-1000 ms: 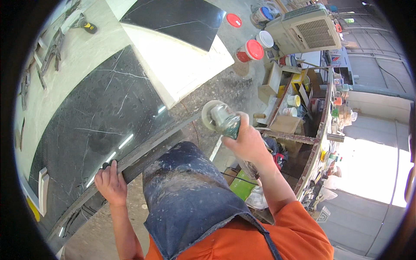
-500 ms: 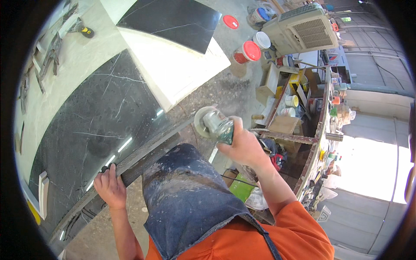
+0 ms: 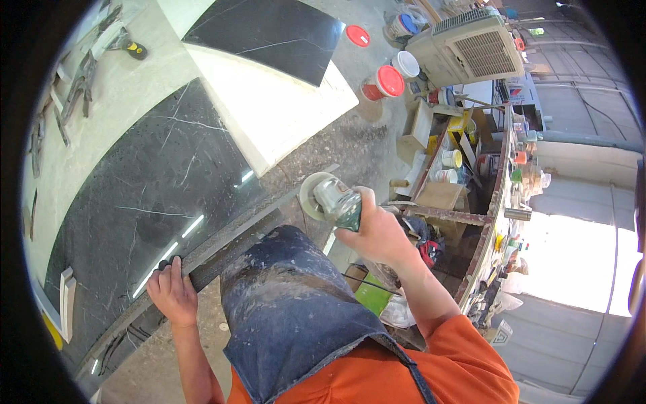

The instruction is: The person uses an angle grinder to polish the edges of a large black marble slab. They then wipe the surface with a cloth and continue grinding the edges.

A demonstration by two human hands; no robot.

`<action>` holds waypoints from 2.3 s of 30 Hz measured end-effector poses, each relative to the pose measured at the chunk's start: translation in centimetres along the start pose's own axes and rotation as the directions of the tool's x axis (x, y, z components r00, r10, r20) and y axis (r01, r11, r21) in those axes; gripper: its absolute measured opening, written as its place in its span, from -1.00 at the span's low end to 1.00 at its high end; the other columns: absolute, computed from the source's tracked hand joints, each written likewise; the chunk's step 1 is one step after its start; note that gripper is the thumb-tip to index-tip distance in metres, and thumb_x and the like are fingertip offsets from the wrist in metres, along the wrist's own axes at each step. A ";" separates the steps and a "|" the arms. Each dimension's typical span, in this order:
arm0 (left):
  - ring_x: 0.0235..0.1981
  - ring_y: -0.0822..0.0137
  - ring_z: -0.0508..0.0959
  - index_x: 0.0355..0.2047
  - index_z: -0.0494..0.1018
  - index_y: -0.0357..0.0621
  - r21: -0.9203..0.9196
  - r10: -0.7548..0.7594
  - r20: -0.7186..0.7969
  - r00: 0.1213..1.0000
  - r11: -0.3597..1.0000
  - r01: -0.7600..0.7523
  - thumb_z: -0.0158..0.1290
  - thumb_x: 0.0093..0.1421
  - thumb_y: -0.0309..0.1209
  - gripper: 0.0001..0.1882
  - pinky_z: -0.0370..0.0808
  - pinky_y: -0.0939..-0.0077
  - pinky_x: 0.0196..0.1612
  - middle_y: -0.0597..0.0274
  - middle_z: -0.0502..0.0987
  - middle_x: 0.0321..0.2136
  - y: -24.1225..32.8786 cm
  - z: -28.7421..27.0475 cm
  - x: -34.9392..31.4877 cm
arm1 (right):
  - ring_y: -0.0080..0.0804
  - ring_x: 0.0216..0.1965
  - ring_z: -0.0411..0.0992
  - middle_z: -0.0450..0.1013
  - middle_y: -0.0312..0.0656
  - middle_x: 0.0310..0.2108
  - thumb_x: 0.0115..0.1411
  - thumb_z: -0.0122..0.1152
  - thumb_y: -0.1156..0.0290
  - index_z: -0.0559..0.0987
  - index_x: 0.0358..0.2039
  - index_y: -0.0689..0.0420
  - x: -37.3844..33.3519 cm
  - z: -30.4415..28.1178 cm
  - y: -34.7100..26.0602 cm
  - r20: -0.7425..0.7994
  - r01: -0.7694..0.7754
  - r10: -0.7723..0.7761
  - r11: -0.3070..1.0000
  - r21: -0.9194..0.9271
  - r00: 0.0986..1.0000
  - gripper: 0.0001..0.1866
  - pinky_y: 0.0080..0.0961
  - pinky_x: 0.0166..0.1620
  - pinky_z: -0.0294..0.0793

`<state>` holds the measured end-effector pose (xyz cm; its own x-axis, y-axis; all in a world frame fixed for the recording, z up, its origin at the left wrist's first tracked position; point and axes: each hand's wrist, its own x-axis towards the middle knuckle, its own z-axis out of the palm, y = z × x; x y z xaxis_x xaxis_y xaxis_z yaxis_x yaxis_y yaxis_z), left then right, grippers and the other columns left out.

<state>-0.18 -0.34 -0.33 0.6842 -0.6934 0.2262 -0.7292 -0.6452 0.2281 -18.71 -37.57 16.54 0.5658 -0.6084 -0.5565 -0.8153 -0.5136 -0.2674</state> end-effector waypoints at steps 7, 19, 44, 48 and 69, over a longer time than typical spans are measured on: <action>-0.05 -0.02 0.46 0.09 0.59 -0.09 -0.019 -0.007 0.016 1.000 1.000 0.007 0.19 0.06 -0.48 -0.49 0.38 0.01 0.09 0.15 0.55 -0.14 -0.1 0.1 -0.1 | 0.42 -0.21 0.54 0.54 0.37 -0.35 0.09 0.30 0.17 0.15 0.19 0.33 0.8 -0.3 0.5 -0.047 -0.030 0.030 1.000 -0.004 0.998 -0.20 0.13 -0.11 0.54; -0.03 -0.03 0.44 0.10 0.58 -0.12 -0.013 -0.006 0.020 1.000 1.000 0.006 0.22 0.08 -0.47 -0.49 0.37 0.02 0.11 0.14 0.54 -0.13 0.1 -0.3 -0.1 | 0.42 -0.22 0.54 0.54 0.38 -0.35 0.09 0.27 0.17 0.16 0.16 0.33 0.7 0.1 0.6 -0.063 -0.008 0.007 1.000 -0.020 0.998 -0.23 0.15 -0.10 0.54; -0.04 0.02 0.45 0.09 0.60 -0.09 -0.024 -0.015 0.020 1.000 1.000 0.016 0.21 0.08 -0.47 -0.50 0.38 0.03 0.10 0.19 0.54 -0.17 0.2 -0.4 0.0 | 0.34 -0.30 0.58 0.56 0.31 -0.38 0.15 0.29 0.20 0.13 0.19 0.31 -0.6 1.5 -2.3 0.044 0.047 -0.046 0.999 -0.012 0.998 -0.25 0.11 -0.18 0.59; -0.03 0.01 0.45 0.09 0.60 -0.09 0.006 0.000 0.033 0.999 1.000 0.000 0.21 0.09 -0.45 -0.51 0.37 0.01 0.11 0.19 0.55 -0.15 0.0 -0.4 0.0 | 0.31 -0.29 0.58 0.55 0.31 -0.34 0.11 0.35 0.23 0.14 0.22 0.29 -2.3 3.0 -5.1 0.137 0.167 -0.167 0.986 0.013 0.976 -0.20 0.09 -0.19 0.59; -0.06 0.04 0.45 0.08 0.59 -0.03 -0.008 -0.004 0.015 1.000 1.000 0.004 0.20 0.02 -0.42 -0.47 0.37 0.04 0.07 0.23 0.54 -0.15 0.0 -0.3 0.1 | 0.31 -0.22 0.59 0.58 0.32 -0.27 0.11 0.36 0.19 0.15 0.29 0.19 -1.7 0.7 -3.5 0.050 0.018 -0.021 0.999 0.051 0.999 -0.16 0.02 -0.14 0.62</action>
<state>-0.11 -0.35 -0.02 0.6867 -0.6957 0.2110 -0.7264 -0.6454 0.2362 -16.94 -34.34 17.86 0.5756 -0.5668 -0.5894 -0.8102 -0.4927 -0.3175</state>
